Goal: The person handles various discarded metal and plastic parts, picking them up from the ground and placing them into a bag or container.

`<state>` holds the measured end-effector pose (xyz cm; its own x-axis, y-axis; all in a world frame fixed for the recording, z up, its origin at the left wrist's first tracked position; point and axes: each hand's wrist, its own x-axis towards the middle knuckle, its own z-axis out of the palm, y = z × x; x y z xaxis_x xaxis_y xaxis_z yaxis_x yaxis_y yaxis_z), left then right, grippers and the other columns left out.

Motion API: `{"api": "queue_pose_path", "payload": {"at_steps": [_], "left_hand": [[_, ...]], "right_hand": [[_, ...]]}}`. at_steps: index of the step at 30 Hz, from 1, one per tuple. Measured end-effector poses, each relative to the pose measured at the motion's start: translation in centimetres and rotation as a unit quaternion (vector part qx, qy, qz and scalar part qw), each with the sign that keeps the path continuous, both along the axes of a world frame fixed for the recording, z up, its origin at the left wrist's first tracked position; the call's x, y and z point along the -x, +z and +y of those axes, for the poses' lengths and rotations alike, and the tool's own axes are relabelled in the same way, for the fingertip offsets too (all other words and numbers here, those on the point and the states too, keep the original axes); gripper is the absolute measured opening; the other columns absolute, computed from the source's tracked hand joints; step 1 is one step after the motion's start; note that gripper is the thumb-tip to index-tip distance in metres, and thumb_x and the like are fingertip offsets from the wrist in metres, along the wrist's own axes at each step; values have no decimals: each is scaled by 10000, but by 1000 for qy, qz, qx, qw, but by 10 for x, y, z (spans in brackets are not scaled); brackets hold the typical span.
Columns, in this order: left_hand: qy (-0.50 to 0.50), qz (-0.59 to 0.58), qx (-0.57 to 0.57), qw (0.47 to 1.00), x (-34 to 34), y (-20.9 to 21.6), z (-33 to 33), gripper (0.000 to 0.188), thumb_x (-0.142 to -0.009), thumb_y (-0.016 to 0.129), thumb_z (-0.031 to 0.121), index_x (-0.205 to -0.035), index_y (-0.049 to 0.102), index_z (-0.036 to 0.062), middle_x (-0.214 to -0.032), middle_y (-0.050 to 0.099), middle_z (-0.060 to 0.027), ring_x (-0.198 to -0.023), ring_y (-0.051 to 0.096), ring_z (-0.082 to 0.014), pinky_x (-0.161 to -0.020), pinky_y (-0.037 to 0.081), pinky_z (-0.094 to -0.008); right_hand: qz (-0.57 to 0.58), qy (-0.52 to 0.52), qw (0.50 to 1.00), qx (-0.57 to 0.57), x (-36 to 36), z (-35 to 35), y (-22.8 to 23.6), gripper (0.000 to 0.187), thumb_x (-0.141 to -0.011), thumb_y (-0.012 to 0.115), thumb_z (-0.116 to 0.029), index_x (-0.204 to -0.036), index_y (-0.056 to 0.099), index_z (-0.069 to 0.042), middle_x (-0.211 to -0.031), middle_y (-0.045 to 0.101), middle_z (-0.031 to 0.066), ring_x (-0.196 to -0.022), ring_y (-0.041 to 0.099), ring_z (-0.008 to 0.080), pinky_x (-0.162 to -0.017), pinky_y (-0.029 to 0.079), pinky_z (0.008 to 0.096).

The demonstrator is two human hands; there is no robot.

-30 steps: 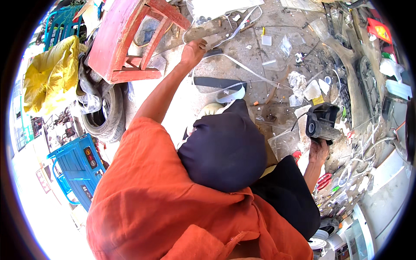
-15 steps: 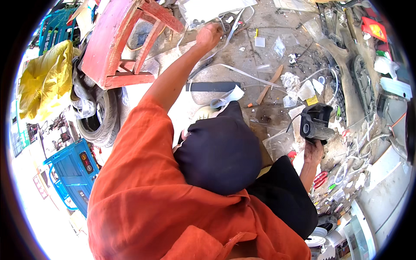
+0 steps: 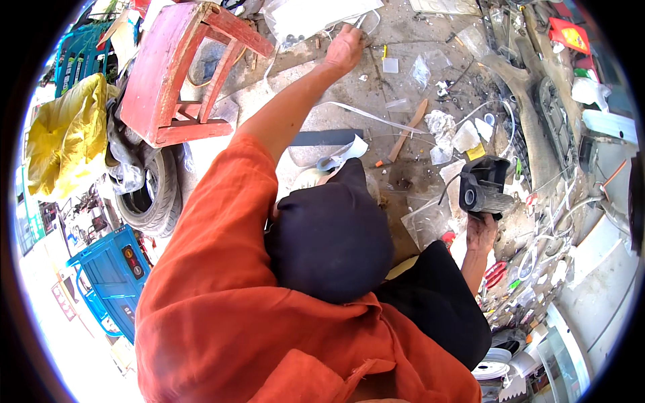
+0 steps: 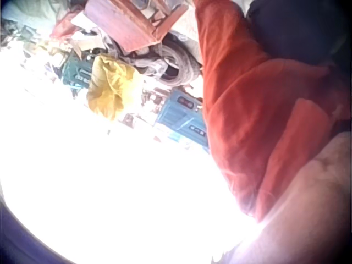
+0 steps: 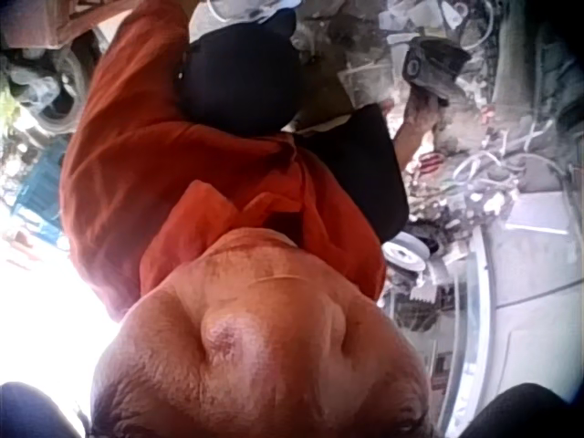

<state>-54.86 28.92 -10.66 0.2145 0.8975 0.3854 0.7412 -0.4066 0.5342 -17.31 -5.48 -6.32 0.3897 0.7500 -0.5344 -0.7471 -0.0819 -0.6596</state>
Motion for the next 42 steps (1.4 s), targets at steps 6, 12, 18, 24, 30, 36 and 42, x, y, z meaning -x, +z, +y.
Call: {"api": "queue_pose_path", "payload": {"at_steps": [6, 12, 18, 24, 30, 36, 42], "left_hand": [[8, 145, 43, 988, -16, -16, -3, 136, -767, 449, 63, -873, 479, -17, -899, 514, -237, -843, 529, -390, -723, 446, -442], [92, 228, 180, 953, -35, 6, 5, 311, -723, 518, 171, -937, 450, -43, -979, 527, -232, -933, 532, -354, -778, 454, -426], [33, 206, 200, 957, -14, 7, 8, 364, -744, 467, 143, -1051, 536, -39, -889, 594, -223, -845, 585, -316, -751, 458, -366], [173, -213, 248, 929, 62, 12, -8, 235, -711, 517, 162, -845, 644, 17, -689, 615, -163, -621, 607, -205, -603, 473, -289], [266, -230, 284, 892, 102, -17, 6, 229, -694, 538, 165, -843, 656, 37, -721, 625, -163, -665, 621, -240, -641, 488, -301], [277, 121, 278, 912, 90, -19, 31, 409, -688, 488, 225, -961, 590, -62, -980, 574, -263, -931, 567, -354, -834, 438, -377], [193, 146, 247, 938, 72, -11, 35, 399, -681, 461, 303, -813, 610, -42, -896, 571, -292, -885, 555, -408, -781, 433, -416]], "right_hand": [[-27, 11, 1000, 9, 7, -1, 15, 353, -702, 520, 51, -1054, 493, 32, -1035, 558, 144, -959, 543, 269, -843, 443, 390], [-2, 6, 1000, 2, 1, -6, 5, 375, -702, 543, 23, -1073, 488, 29, -1056, 552, 135, -980, 533, 263, -885, 415, 385], [-6, 1, 1000, -6, 9, 0, 16, 422, -703, 533, 61, -1115, 457, 9, -1059, 544, 123, -970, 537, 243, -862, 427, 377], [-19, 2, 1000, -6, 7, -1, 14, 388, -699, 537, 61, -1079, 481, 7, -1006, 564, 121, -919, 560, 243, -823, 450, 362], [-10, 28, 1000, -3, 2, -4, 4, 436, -702, 530, 44, -1130, 456, 9, -1103, 525, 126, -1013, 514, 255, -891, 412, 387], [-41, 37, 998, 28, 20, 8, 23, 404, -707, 520, 72, -1103, 452, 28, -1027, 541, 145, -929, 551, 266, -821, 453, 390], [-44, 28, 998, 20, 17, 3, 20, 406, -700, 539, 39, -1096, 449, 30, -1012, 546, 137, -911, 555, 260, -804, 455, 393]]}}
